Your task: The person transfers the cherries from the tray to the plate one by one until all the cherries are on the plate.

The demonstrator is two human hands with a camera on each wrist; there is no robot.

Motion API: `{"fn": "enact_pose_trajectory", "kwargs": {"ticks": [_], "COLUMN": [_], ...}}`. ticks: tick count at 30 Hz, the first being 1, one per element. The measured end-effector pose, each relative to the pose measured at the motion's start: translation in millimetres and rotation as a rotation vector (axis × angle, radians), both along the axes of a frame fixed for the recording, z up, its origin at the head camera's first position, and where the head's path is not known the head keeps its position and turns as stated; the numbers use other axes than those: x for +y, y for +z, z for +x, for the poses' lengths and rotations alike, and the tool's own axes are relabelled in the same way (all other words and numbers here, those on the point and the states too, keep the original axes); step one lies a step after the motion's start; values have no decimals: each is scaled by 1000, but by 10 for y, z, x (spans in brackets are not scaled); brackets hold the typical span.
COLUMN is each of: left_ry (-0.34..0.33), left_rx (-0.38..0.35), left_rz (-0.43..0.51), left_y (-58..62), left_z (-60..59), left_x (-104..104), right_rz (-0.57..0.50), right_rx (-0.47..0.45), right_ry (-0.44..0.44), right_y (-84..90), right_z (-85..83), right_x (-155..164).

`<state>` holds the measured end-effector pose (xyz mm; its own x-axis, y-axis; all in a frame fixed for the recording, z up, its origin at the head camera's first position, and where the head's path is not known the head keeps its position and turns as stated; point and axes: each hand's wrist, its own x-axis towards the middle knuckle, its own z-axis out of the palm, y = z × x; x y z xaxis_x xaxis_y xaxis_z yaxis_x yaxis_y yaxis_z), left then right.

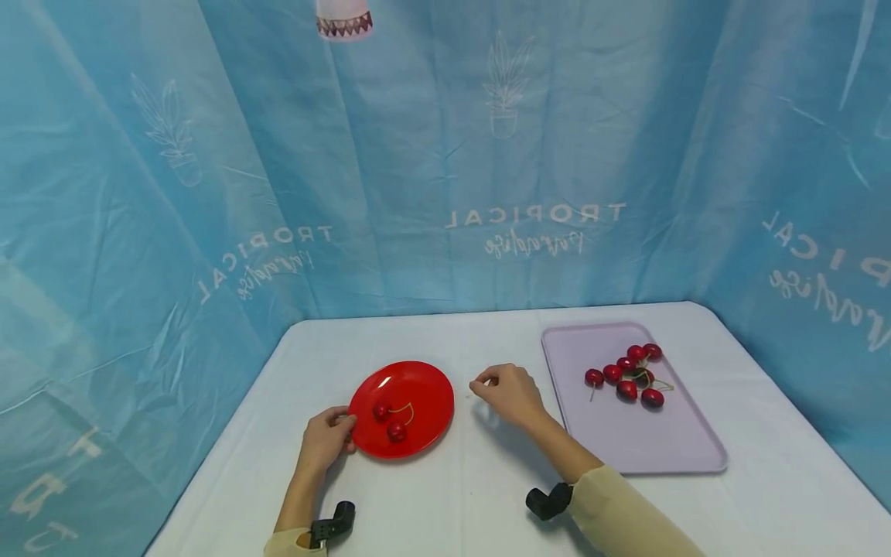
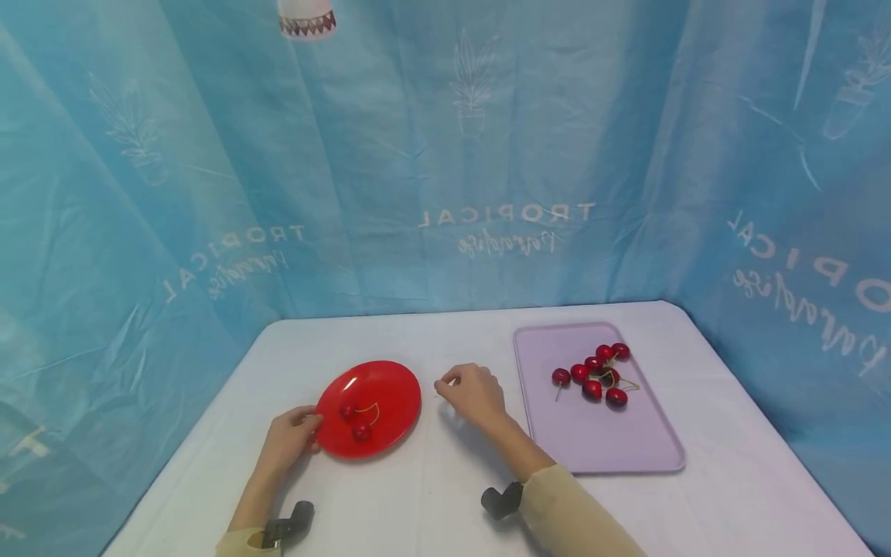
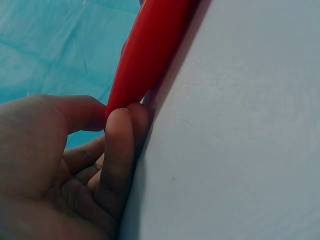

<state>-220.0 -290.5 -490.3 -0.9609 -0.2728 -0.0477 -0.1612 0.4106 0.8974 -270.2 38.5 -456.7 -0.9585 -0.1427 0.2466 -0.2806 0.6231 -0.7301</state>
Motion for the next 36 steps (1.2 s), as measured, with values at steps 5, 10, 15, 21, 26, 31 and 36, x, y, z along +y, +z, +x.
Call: {"fn": "enact_pose_trajectory", "kwargs": {"ticks": [5,10,15,21,26,31,36], "left_ry": [1,-4,-3,-9,-5,-5,-1], "left_rx": [10,6,-4,-5,1,2,10], "left_rz": [-12,-15,-31,-39,-26,-35,-44], "left_y": [-4,-3,-16,-22,-19,-11,-17], "left_z": [-11,-14,-17,-3,-8,1,2], "left_x": [-4,-5,-22,-17,3,15,14], "right_rz": [18,18,-28,-22,-25,-27,-27], "right_rx": [11,34,28,1,13,-6,-31], "right_ry": [-31,-53,-38,-58,-89,-125,-142], "right_y": [8,7,-13,-38,-34,-49,-64], "right_z": [-2,11,25,46,61,75,106], "right_x": [160,300,394,516,665,839,987]}}
